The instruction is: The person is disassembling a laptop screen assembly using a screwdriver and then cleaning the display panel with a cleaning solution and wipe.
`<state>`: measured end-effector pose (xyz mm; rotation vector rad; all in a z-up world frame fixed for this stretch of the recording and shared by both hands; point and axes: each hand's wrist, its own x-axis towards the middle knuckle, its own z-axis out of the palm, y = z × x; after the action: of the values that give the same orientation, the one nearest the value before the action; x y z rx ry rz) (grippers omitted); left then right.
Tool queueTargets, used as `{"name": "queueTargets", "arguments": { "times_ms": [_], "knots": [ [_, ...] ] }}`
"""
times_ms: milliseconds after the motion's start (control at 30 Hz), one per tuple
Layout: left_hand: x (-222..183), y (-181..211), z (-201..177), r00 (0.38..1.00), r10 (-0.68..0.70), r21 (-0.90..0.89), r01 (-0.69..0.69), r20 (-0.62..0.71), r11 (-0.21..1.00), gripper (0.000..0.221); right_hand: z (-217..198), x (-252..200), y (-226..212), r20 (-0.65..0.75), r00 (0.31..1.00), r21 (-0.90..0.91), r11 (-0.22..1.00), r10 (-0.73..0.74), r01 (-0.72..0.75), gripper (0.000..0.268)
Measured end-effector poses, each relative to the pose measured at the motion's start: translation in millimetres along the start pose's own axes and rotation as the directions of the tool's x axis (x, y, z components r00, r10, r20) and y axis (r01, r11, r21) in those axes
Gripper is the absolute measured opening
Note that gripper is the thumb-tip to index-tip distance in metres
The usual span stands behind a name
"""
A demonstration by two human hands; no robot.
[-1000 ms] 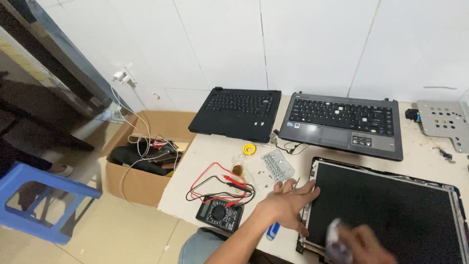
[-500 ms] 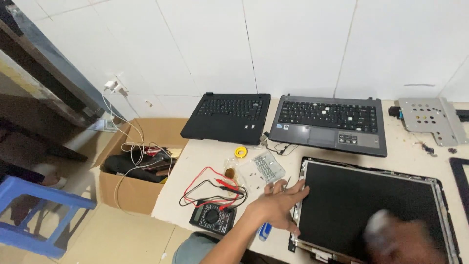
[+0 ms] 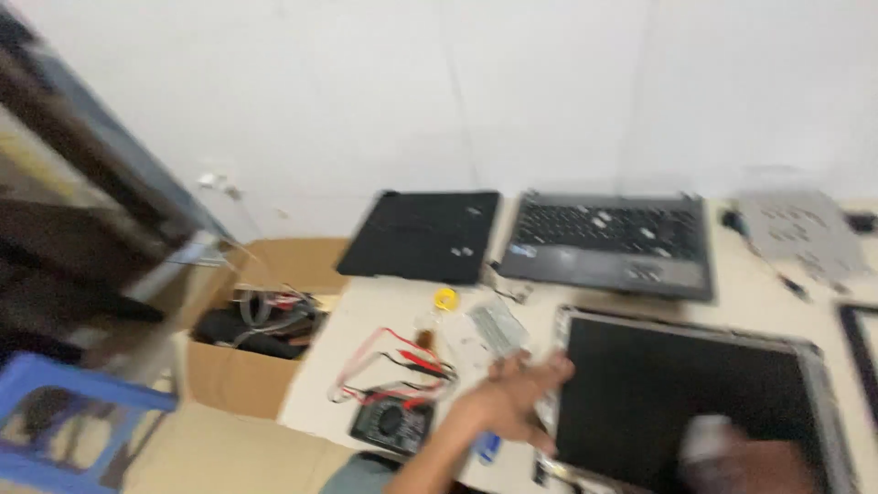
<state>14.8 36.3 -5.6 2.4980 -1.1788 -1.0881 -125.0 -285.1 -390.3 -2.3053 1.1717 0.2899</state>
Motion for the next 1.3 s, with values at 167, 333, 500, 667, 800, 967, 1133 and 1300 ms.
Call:
{"name": "queueTargets", "arguments": {
  "times_ms": [167, 333, 500, 667, 800, 967, 1133, 1300],
  "knots": [
    [24, -16, 24, 0.984, 0.154, 0.094, -0.145, -0.088, 0.985, 0.116, -204, -225, -71, -0.444, 0.675, -0.006, 0.756, -0.589, 0.655, 0.038],
    [10, 6, 4, 0.996, -0.062, 0.039, 0.065, -0.065, 0.997, 0.118, -308, -172, -67, -0.589, 0.773, 0.14, 0.912, -0.237, 0.386, 0.045],
    [9, 11, 3, 0.994, -0.095, -0.024, 0.094, -0.045, 0.995, 0.113, -299, -254, -80, -0.428, 0.676, 0.065, 0.726, -0.6, 0.685, 0.017],
    [7, 17, 1, 0.99, -0.141, -0.004, 0.141, -0.022, 0.99, 0.113, -325, -272, -93, -0.172, 0.725, 0.281, 0.672, -0.667, 0.685, 0.009],
    [1, 25, -4, 0.989, -0.146, -0.014, 0.146, -0.031, 0.989, 0.111, -332, -230, -75, -0.48, 0.753, 0.058, 0.84, -0.45, 0.539, 0.031],
    [-2, 28, -7, 0.99, -0.138, -0.056, 0.136, -0.037, 0.989, 0.108, -296, -288, -70, -0.22, 0.778, 0.121, 0.775, -0.589, 0.621, 0.049],
    [-1, 24, -4, 0.992, -0.114, -0.057, 0.111, -0.047, 0.992, 0.107, -310, -251, -57, -0.325, 0.826, 0.056, 0.862, -0.461, 0.503, 0.044],
    [-5, 28, -6, 0.992, -0.112, -0.092, 0.106, -0.064, 0.99, 0.102, -327, -226, -72, -0.512, 0.792, 0.089, 0.896, -0.333, 0.435, 0.028]
  ]
}}
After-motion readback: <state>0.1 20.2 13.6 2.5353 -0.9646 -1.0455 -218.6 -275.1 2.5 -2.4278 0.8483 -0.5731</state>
